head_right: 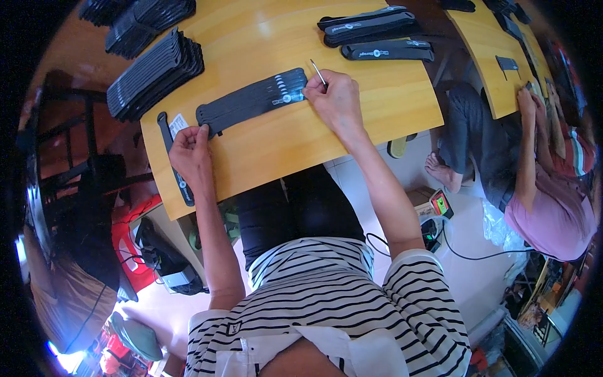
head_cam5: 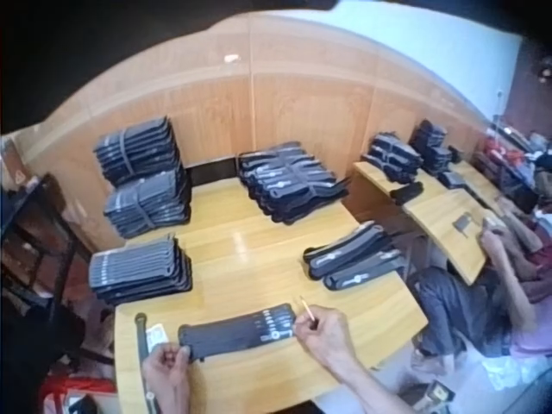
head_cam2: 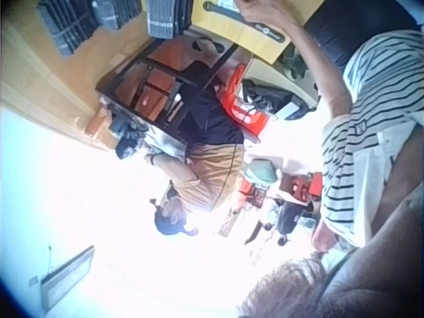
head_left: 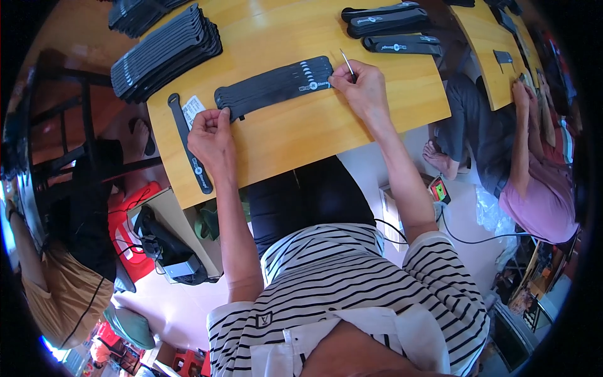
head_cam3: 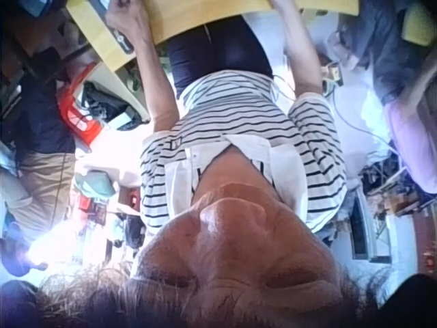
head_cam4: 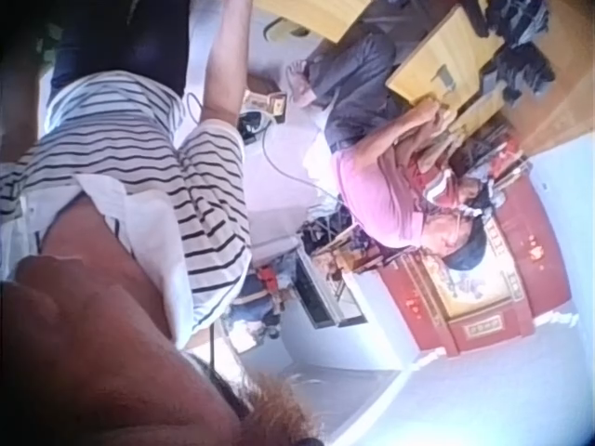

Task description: Attaching metal hardware to leather straps using a small tool.

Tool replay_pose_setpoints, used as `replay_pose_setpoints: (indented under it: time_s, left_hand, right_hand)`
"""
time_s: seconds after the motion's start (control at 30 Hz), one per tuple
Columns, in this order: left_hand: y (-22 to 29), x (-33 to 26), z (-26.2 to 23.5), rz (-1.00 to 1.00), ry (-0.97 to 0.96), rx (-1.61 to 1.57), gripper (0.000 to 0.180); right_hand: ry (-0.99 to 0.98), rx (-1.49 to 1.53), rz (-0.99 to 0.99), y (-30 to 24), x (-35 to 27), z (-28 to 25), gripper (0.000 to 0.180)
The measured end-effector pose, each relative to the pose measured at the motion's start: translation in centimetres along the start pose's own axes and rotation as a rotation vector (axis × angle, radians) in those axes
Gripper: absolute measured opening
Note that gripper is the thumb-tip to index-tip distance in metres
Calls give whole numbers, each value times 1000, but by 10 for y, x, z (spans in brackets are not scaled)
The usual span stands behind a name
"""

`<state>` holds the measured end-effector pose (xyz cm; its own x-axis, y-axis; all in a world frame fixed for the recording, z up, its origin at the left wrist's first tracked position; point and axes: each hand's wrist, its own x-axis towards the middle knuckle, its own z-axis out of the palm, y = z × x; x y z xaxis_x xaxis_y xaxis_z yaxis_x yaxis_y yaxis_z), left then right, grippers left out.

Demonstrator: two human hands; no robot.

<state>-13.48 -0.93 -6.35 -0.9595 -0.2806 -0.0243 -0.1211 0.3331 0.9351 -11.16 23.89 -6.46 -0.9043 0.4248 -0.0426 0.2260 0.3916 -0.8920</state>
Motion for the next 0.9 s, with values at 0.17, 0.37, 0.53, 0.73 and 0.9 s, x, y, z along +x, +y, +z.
replay_pose_setpoints:
  time_s: [0.17, 0.37, 0.53, 0.73, 0.9]
  left_hand:
    - [-11, 2, 2, 160, 45, 44, 12]
    - [-2, 3, -1, 88, 23, 83, 13]
    - [-7, 11, -3, 7, -27, 21, 14]
    - [0, 9, -9, -41, -81, -106, 10]
    - [24, -12, -3, 550, 149, 127, 22]
  right_hand:
    - [22, -47, -27, -7, -3, -1, 9]
    - [33, -165, -16, -10, -1, -3, 11]
    - [-27, -82, -24, 0, 6, -6, 13]
    - [-270, 287, 230, 0, 14, -22, 9]
    - [-7, -72, -106, -15, 19, -26, 14]
